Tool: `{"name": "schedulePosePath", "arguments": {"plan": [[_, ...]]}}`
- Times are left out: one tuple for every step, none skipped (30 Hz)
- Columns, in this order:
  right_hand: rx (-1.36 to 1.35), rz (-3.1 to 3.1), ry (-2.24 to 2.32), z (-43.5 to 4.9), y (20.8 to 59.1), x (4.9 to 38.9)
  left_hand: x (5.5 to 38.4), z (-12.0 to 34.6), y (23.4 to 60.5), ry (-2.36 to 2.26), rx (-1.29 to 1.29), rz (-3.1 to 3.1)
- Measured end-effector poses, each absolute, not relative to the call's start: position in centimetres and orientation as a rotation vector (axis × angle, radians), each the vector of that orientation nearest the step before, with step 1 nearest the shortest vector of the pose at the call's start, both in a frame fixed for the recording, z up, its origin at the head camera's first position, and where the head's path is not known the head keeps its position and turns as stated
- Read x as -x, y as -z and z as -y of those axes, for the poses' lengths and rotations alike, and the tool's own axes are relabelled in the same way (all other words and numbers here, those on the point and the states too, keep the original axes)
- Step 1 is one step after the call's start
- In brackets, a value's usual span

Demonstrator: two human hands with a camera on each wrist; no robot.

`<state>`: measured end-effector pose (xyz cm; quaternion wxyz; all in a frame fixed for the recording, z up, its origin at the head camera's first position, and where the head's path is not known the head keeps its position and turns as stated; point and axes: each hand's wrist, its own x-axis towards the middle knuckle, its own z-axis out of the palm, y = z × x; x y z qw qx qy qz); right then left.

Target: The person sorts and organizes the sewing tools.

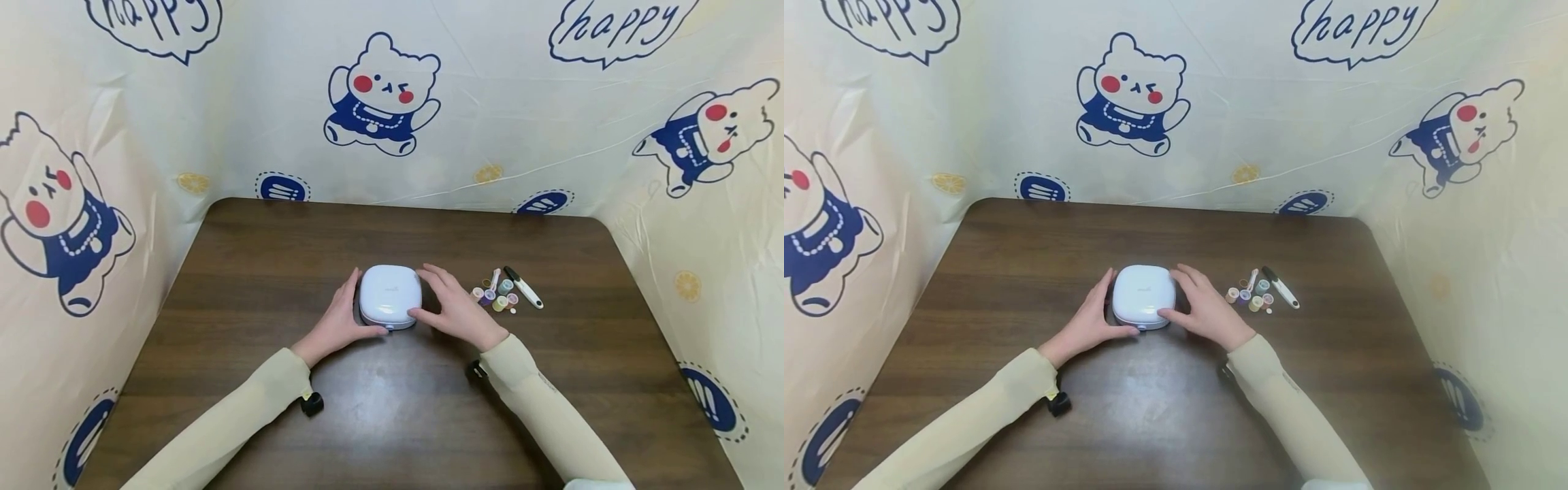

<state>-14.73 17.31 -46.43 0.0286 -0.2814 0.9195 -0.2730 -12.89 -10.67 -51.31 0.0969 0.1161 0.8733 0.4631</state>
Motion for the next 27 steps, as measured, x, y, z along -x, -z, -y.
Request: {"name": "schedulePosePath", "arguments": {"plan": [[0.883,-2.817,0.839,-17.1,46.5,14.9,13.0,10.6,51.3,-1.367,-0.345,-2.587],[0.903,-2.800,0.836,-17.0,46.6,15.0,13.1,10.5,51.4,-1.365,-0.344,-2.586],[0.923,-2.779,0.840,-16.8,46.7,15.1,13.2,10.4,51.4,-1.359,-0.342,-2.589],[0.943,-2.757,0.850,-16.6,46.7,15.3,13.2,10.4,51.4,-1.353,-0.341,-2.589],[0.960,-2.737,0.858,-16.5,46.8,15.4,13.3,10.3,51.4,-1.350,-0.343,-2.590],[0.973,-2.717,0.867,-16.4,46.8,15.5,13.4,10.2,51.4,-1.344,-0.346,-2.594],[0.981,-2.697,0.878,-16.2,46.8,15.6,13.4,10.1,51.4,-1.337,-0.349,-2.601],[0.992,-2.680,0.886,-16.1,46.8,15.7,13.5,10.1,51.4,-1.329,-0.350,-2.606],[0.994,-2.661,0.894,-16.0,46.8,15.8,13.5,10.0,51.4,-1.317,-0.353,-2.614],[0.996,-2.646,0.896,-15.9,46.8,15.9,13.5,10.0,51.4,-1.306,-0.358,-2.619],[0.994,-2.634,0.891,-15.8,46.8,16.0,13.5,9.9,51.4,-1.298,-0.360,-2.621],[0.990,-2.626,0.886,-15.7,46.8,16.1,13.5,9.9,51.4,-1.290,-0.359,-2.626],[0.989,-2.621,0.881,-15.6,46.7,16.2,13.5,9.9,51.4,-1.284,-0.358,-2.629],[0.986,-2.618,0.873,-15.6,46.7,16.2,13.5,9.8,51.4,-1.280,-0.357,-2.631],[0.981,-2.618,0.865,-15.5,46.6,16.3,13.5,9.8,51.4,-1.276,-0.357,-2.632],[0.979,-2.618,0.858,-15.5,46.6,16.3,13.5,9.8,51.4,-1.276,-0.356,-2.633],[0.974,-2.617,0.851,-15.4,46.6,16.4,13.5,9.7,51.4,-1.279,-0.355,-2.634],[0.971,-2.616,0.843,-15.4,46.7,16.4,13.5,9.7,51.4,-1.281,-0.355,-2.638],[0.967,-2.612,0.837,-15.4,46.7,16.5,13.5,9.7,51.4,-1.284,-0.356,-2.639],[0.966,-2.610,0.828,-15.4,46.7,16.5,13.5,9.7,51.5,-1.289,-0.356,-2.639],[0.964,-2.607,0.819,-15.3,46.8,16.6,13.5,9.7,51.5,-1.299,-0.354,-2.636],[0.968,-2.605,0.811,-15.3,46.8,16.6,13.5,9.7,51.5,-1.305,-0.353,-2.637],[0.972,-2.604,0.801,-15.3,46.8,16.6,13.5,9.7,51.5,-1.311,-0.351,-2.637],[0.979,-2.606,0.790,-15.3,46.9,16.6,13.5,9.7,51.5,-1.318,-0.349,-2.636],[0.979,-2.609,0.779,-15.2,46.9,16.7,13.5,9.7,51.5,-1.323,-0.346,-2.634],[0.982,-2.616,0.765,-15.2,46.9,16.7,13.5,9.6,51.4,-1.327,-0.340,-2.633],[0.984,-2.621,0.758,-15.1,46.9,16.7,13.5,9.6,51.4,-1.329,-0.337,-2.632]]}}
